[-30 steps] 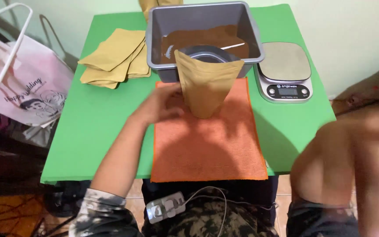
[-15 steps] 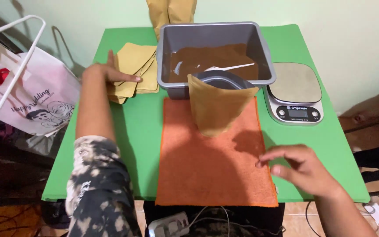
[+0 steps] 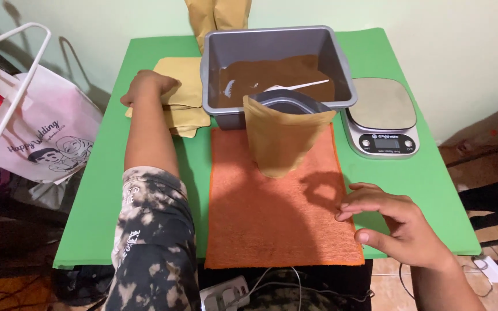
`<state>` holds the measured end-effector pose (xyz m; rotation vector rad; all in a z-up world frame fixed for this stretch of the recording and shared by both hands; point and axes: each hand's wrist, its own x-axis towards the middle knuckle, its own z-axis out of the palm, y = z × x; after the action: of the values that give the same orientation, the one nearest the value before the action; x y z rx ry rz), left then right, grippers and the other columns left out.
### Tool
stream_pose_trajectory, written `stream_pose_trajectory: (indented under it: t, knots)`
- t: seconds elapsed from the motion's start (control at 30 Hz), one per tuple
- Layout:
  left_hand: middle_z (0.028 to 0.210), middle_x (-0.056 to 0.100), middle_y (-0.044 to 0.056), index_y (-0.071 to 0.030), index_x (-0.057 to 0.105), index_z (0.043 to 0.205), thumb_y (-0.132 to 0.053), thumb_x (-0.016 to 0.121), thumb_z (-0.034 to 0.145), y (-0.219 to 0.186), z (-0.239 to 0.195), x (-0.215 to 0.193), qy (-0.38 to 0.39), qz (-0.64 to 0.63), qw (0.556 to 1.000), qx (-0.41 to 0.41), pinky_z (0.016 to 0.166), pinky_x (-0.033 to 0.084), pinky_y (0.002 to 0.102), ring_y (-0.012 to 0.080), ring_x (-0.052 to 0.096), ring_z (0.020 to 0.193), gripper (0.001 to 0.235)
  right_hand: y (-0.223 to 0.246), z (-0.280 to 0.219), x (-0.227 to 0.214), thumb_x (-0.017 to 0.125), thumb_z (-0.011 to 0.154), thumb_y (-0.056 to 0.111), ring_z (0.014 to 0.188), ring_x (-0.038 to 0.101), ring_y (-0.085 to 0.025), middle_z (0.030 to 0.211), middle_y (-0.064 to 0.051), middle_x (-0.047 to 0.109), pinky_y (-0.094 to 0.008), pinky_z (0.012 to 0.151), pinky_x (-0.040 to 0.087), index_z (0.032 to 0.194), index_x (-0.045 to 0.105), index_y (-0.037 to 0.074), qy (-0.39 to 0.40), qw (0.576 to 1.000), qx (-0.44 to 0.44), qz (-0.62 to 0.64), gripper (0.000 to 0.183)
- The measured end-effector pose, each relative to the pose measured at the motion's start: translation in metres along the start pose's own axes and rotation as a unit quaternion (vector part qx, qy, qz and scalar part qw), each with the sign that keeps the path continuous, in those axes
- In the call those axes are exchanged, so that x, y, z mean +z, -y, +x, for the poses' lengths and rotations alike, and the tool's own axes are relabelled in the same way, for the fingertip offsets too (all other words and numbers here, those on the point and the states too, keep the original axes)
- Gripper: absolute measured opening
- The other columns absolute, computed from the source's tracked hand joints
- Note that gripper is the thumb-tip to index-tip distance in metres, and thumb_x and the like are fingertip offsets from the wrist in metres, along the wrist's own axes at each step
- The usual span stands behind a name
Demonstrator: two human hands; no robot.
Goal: Tapping a filled coffee bag to settle grounds, sorting empty bags, and leveling coffee grounds in a bin with a spoon.
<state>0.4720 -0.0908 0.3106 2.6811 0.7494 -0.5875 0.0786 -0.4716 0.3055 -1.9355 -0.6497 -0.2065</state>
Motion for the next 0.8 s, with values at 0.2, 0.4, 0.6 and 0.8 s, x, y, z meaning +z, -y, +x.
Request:
stream_pose_trajectory:
  t: [0.2,0.4,0.6,0.8]
  knots:
    - [0.140,0.050,0.005,-0.025,0.057,0.137,-0.091,0.071,0.066,0.006,0.013,0.009,-0.027,0.057,0.998,-0.025,0.103,0.038,0.060,0.0286,0.045,0.134,0.098,-0.008,-0.016,-0.008,0.072,0.089,0.019,0.095,0.082,-0.023,0.113,-0.008,0.078,-0.038,0.091,0.067,0.122,0.072,0.006,-0.048,0.995,0.074,0.056,0.035]
    - [0.142,0.058,0.009,-0.008,0.048,0.140,-0.062,0.088,0.068,0.010,0.059,0.018,0.050,-0.073,0.995,0.053,0.097,0.051,0.052,0.0337,0.063,0.119,0.099,-0.011,-0.016,-0.008,0.072,0.089,0.016,0.090,0.081,-0.023,0.109,-0.013,0.078,-0.036,0.086,0.067,0.118,0.073,0.004,-0.058,0.992,0.084,0.077,0.031]
    - [0.123,0.069,0.016,-0.003,0.052,0.135,-0.014,0.075,0.087,0.032,0.029,0.008,0.112,-0.332,0.926,0.139,0.082,0.059,0.056,0.0370,0.071,0.103,0.054,-0.010,-0.005,0.002,0.072,0.092,0.023,0.091,0.078,-0.022,0.096,-0.012,0.080,-0.036,0.084,0.064,0.117,0.073,0.004,-0.058,0.991,0.063,0.107,0.032]
    - [0.130,0.069,0.008,-0.010,0.055,0.129,-0.009,0.072,0.091,0.125,-0.010,-0.025,-0.035,-0.424,0.801,0.422,0.098,0.057,0.036,0.0194,0.069,0.116,0.042,0.012,0.009,0.014,0.066,0.098,0.018,0.094,0.072,-0.025,0.101,-0.012,0.075,-0.036,0.079,0.066,0.115,0.070,0.005,-0.036,0.989,0.010,0.145,0.022]
